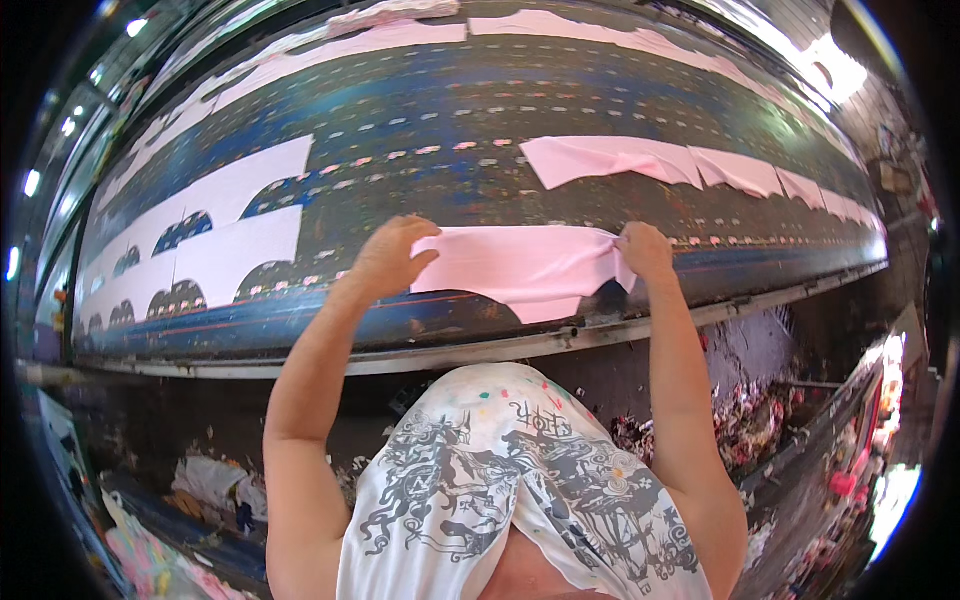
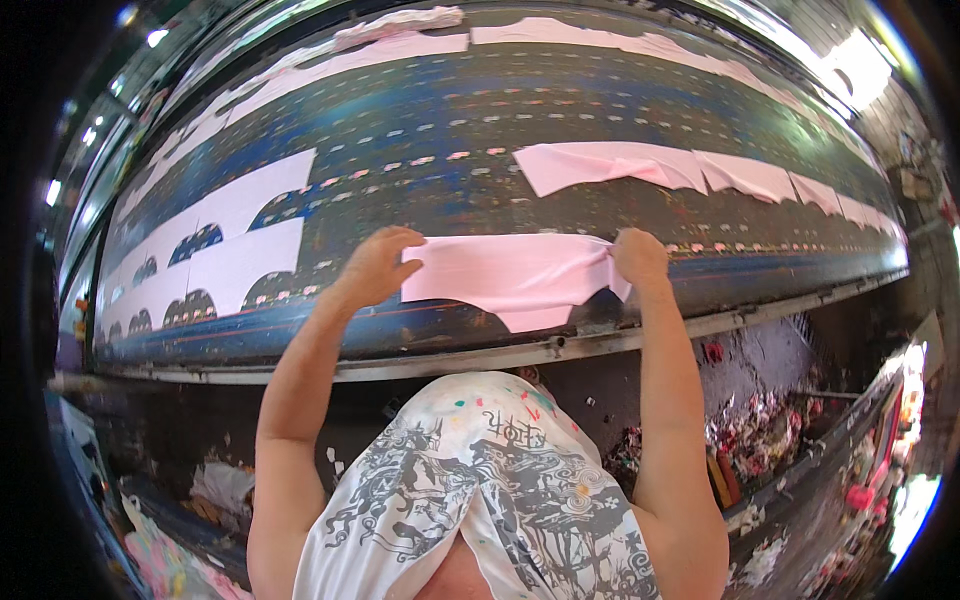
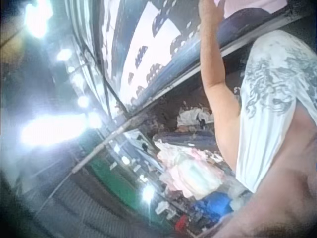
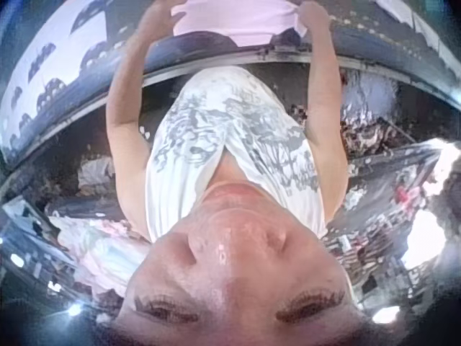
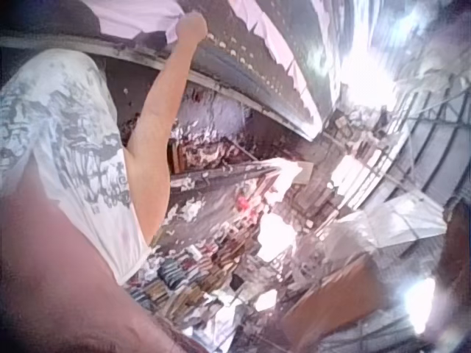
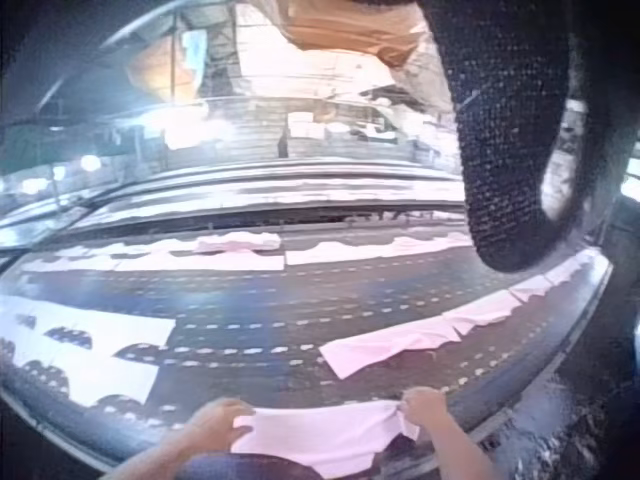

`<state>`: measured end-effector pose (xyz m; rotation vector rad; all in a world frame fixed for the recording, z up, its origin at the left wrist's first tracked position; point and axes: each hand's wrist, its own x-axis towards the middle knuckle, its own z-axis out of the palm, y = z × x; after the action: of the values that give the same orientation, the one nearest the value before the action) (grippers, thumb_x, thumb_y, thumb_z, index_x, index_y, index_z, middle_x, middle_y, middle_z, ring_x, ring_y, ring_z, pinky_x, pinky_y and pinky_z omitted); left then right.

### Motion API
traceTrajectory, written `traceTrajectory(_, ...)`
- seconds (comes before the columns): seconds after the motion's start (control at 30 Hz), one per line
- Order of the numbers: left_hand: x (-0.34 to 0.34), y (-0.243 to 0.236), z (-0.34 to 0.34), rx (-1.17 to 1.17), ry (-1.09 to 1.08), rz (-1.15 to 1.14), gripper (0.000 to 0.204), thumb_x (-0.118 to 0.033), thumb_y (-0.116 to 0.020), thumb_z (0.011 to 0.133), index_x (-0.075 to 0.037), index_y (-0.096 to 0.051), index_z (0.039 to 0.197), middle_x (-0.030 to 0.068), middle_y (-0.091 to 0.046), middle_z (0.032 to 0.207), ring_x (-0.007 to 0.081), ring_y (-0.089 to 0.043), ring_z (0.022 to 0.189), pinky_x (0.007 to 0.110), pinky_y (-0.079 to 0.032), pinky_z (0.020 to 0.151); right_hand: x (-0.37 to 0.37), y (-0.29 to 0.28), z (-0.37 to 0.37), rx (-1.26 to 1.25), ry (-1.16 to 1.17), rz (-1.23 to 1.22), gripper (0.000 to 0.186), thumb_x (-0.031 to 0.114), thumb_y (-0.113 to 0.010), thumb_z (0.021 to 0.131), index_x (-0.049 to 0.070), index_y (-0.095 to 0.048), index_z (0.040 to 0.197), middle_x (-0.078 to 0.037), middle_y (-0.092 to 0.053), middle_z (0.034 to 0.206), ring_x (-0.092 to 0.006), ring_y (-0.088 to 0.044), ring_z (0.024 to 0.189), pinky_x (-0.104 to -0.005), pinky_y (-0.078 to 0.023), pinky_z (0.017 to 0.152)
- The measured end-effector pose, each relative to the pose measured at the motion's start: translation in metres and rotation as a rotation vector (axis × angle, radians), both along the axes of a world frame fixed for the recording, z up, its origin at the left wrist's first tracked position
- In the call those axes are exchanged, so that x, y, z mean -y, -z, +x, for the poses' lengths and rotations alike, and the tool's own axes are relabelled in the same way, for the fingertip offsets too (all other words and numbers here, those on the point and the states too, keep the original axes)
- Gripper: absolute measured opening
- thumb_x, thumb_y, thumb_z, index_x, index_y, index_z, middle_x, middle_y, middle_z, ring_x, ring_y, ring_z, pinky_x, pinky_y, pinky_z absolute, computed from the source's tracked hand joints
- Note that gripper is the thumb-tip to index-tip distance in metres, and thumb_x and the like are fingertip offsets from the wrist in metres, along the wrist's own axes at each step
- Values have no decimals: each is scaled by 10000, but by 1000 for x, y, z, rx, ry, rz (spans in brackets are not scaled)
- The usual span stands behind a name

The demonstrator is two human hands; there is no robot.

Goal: The person repeatedly picks up pink fabric pieces and places them on a patterned surface, smoothing and adjusting them by hand. The person occasionally reaches upward to handle hanging items before returning to arrange more fabric pieces.

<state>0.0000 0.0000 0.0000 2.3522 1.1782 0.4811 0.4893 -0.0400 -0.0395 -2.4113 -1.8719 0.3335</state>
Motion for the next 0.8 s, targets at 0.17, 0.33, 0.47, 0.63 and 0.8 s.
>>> traceTrajectory(0.17, -8, 57, -10, -71, -43, 39, 347, -227, -783, 958, -57, -790, 1260, 201, -754, 1295, 363, -685, 1251, 468, -532, 1109, -3, -19, -15, -330, -274, 230, 160, 176, -760, 897, 18, -759, 919, -156, -744, 824, -349, -727, 775, -453, -584, 768)
traceTrajectory(0.33, -9, 55, 28, -20, -269, 272, 324, -158, -826, 897, -83, -810, 1211, 161, -771, 1219, 357, -690, 1224, 478, -549, 1074, 29, -117, -81, -1120, -432, 289, 98, 85, -739, 863, 21, -671, 835, -40, -677, 818, -162, -642, 752, -308, -506, 703)
traceTrajectory(0.47, -34, 71, 15, 167, 130, 404, 289, -100, -832, 866, -85, -826, 1154, 147, -781, 1154, 373, -716, 1154, 499, -577, 1004, 54, -174, -112, -1342, -600, 305, 125, 64, -787, 835, 31, -667, 844, -81, -691, 842, -168, -638, 779, -312, -501, 724)
traceTrajectory(0.63, -53, 33, -6, 398, -68, -54, 248, 69, -747, 900, -47, -823, 1105, 130, -824, 1043, 260, -795, 953, 396, -634, 834, 80, -192, -109, -1103, -460, 461, 144, 52, -789, 874, 27, -648, 872, -63, -676, 889, -150, -619, 832, -303, -490, 763)
traceTrajectory(0.8, -83, -4, -55, 737, -180, -89, 197, 68, -746, 956, -43, -834, 1093, 59, -821, 986, 126, -745, 916, 299, -605, 800, 108, -188, -107, -696, -222, 516, 201, -86, -688, 861, -25, -727, 1048, -28, -662, 927, -124, -620, 913, -279, -493, 873)
